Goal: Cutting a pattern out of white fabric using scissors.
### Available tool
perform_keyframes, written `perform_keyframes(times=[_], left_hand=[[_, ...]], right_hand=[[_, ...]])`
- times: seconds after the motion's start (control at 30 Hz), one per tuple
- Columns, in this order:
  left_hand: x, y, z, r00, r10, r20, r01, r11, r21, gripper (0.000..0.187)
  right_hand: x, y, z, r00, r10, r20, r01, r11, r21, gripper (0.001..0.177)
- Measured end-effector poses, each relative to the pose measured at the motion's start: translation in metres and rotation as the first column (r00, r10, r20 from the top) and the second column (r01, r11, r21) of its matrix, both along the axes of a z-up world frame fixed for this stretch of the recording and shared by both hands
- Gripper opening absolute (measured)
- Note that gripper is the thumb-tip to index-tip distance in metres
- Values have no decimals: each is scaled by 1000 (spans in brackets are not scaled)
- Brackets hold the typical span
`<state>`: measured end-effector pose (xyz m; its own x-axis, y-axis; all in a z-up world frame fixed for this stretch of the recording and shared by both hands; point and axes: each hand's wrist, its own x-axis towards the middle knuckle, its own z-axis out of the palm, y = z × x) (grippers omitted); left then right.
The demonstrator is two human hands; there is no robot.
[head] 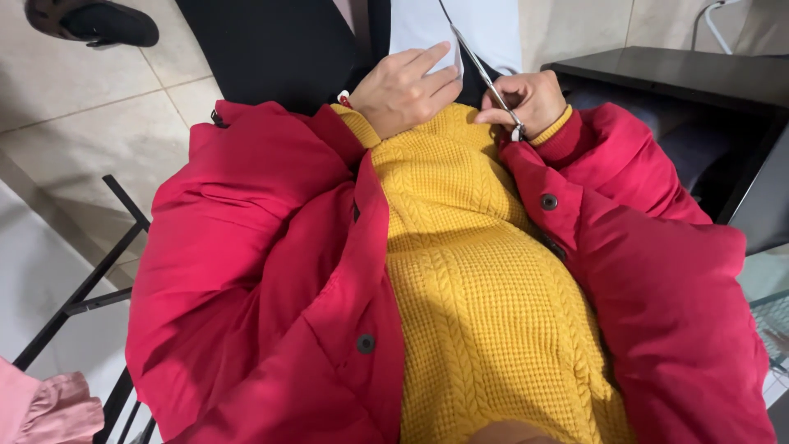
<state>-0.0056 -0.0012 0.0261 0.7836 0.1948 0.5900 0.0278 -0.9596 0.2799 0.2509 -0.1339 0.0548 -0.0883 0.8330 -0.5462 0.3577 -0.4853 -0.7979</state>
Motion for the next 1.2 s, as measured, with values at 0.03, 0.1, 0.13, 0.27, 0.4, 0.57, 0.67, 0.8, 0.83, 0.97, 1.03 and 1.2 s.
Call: perform_keyframes(times=[0.03, 0.1, 0.13, 0.27, 0.4, 0.57, 0.67, 0.8, 0.83, 0.97, 1.03, 1.2], left_hand=[[0, 0, 1, 1000, 0, 3, 0, 1000, 0, 12], [0, 1, 2, 1000, 2, 8, -2, 1000, 2, 13], [0, 1, 2, 1000, -6, 10, 6, 1000, -7, 13], [0, 2, 6, 1000, -23, 20, 24, 1000, -12, 14], [1, 1, 2, 999, -27, 41, 28, 1000, 0, 15], [3, -2, 1, 998, -22, 53, 22, 1000, -5, 14], [3, -2, -2, 999, -19, 45, 20, 1000, -22, 12], [4, -4, -4, 999, -27, 46, 29, 999, -39, 11], [5, -4, -6, 999, -33, 43, 35, 998, -51, 10], [7, -8, -11, 999, -32, 40, 35, 996, -80, 9], [8, -8, -12, 998, -29, 47, 33, 996, -79, 9], [9, -8, -8, 998, -25, 54, 30, 996, -86, 7]], right_hand=[[0, 0, -1, 1000, 1, -28, -1, 1000, 15, 24], [1, 1, -2, 998, 5, -55, -3, 999, 31, 23], [0, 3, -1, 996, -13, -84, 13, 1000, 4, 21], [-8, 15, 7, 993, -49, -106, 44, 998, -43, 17], [-13, 24, 10, 995, -36, -94, 32, 998, -45, 18], [-10, 19, -1, 997, -43, -60, 44, 999, 14, 20], [-7, 13, -9, 996, -60, -64, 59, 998, -17, 21], [-11, 12, -5, 994, -98, -55, 97, 995, -34, 20], [-10, 10, -8, 996, -83, -41, 83, 997, -8, 22], [-12, 10, -6, 999, -44, 20, 43, 997, 65, 23], [-5, 4, -13, 999, -43, 23, 41, 997, 68, 24], [-3, 3, -11, 998, -67, -12, 68, 995, 67, 22]])
